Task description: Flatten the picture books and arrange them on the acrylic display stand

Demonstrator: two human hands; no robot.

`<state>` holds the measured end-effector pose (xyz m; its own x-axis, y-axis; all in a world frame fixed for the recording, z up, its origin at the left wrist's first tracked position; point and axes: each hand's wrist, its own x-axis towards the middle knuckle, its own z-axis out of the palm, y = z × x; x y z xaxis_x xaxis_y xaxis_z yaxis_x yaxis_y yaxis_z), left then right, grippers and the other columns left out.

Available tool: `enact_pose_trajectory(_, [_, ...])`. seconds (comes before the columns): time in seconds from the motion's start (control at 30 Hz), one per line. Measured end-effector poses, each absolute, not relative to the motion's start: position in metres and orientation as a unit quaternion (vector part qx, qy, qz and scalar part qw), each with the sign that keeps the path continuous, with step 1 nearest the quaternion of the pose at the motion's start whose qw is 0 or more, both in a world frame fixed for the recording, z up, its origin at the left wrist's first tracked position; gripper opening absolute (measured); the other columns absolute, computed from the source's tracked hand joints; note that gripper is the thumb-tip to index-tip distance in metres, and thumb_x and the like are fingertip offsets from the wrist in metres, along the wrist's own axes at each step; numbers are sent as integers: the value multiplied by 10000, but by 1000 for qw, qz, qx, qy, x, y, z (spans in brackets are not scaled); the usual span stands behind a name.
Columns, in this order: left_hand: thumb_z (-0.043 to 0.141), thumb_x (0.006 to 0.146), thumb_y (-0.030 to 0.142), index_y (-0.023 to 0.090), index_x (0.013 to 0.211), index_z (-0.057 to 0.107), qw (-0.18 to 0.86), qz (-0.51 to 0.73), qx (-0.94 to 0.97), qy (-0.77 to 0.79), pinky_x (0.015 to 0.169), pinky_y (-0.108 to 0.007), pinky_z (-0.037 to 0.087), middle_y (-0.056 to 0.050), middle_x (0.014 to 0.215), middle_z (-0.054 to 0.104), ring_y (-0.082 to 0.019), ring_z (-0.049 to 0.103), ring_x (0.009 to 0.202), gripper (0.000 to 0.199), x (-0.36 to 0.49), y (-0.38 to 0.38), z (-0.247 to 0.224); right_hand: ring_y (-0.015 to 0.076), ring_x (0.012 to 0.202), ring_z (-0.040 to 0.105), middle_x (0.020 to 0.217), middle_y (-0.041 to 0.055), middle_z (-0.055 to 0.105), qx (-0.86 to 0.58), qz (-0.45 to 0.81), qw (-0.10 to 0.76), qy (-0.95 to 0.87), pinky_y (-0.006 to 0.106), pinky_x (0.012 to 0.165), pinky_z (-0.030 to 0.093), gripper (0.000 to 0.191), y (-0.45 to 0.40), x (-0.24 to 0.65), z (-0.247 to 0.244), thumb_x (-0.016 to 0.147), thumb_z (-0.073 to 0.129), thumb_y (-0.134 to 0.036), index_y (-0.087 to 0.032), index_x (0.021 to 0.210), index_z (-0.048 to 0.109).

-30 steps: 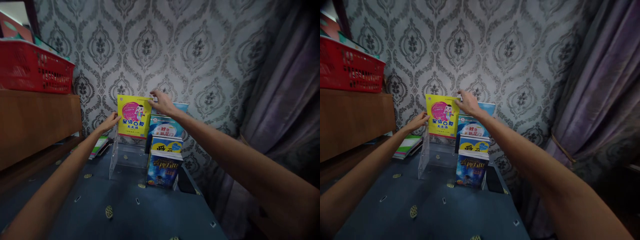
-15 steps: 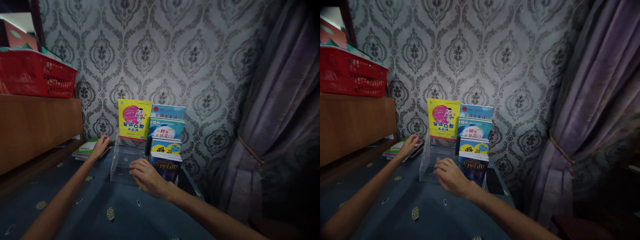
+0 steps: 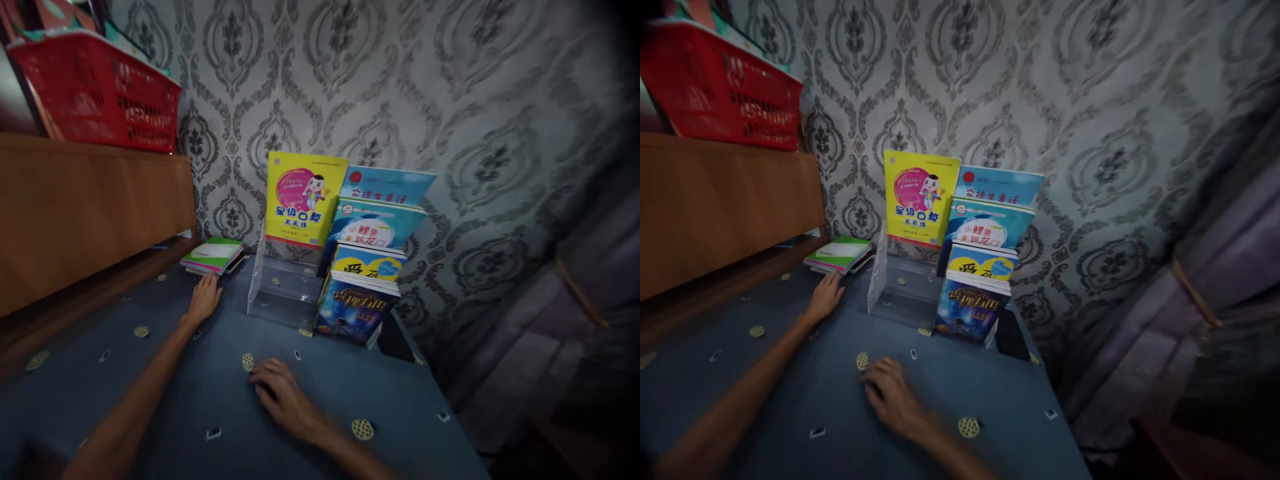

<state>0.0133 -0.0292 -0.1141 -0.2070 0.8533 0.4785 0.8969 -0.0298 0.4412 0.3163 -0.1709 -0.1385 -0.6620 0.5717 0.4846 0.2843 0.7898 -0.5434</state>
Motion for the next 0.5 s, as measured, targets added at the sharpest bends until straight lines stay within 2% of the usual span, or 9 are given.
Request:
enact_pose_trajectory(0.13, [453,940,240,146,1149,619,67,-271,-614,-738,1013,-441,498,-177,1187,680,-307,618,1176,282,5,-39,-127,225,1209,629,1226,86,711,-244,266,334,-871,451,1062,493,195,-172,318,-148,962,550,-150,-235,1087,674])
enact_pose_trajectory(0.2, [427,967,256,132,1223,595,99,-249,-607,-748,1013,-450,492,-196,1239,653,-314,602,1191,331,4,-38,-122,221,1173,645,1181,88,727,-244,281,345,-862,442,1032,512,188,-171,318,-146,969,539,-159,-232,1073,677])
enact_pose_trajectory(0.27, [431,972,271,99,1335,534,131,-230,-602,-753,1064,-504,446,-241,1368,578,-352,528,1299,415,4,-33,-111,225,1164,649,1169,94,730,-239,283,350,-860,447,1022,518,190,-170,317,-144,970,534,-164,-230,1074,678])
enact_pose_trajectory(0.33, [442,969,269,79,1450,442,153,-206,-611,-749,1149,-561,349,-261,1523,451,-374,398,1434,517,2,-24,-97,229,1174,645,1183,102,726,-238,280,346,-864,460,1032,511,195,-169,317,-145,976,529,-168,-229,1084,680])
enact_pose_trajectory(0.43, [508,935,257,134,1545,351,155,-155,-644,-733,1211,-621,224,-205,1646,317,-357,205,1552,642,-1,-6,-79,231,1203,634,1218,102,717,-237,274,336,-869,479,1054,495,206,-169,317,-151,972,535,-156,-231,1097,680])
enact_pose_trajectory(0.5, [570,890,249,174,1566,335,142,-121,-662,-726,1198,-665,218,-188,1647,334,-370,169,1565,720,-5,6,-70,229,1232,621,1246,104,706,-235,264,339,-872,489,1076,481,222,-168,319,-155,969,537,-146,-232,1126,668])
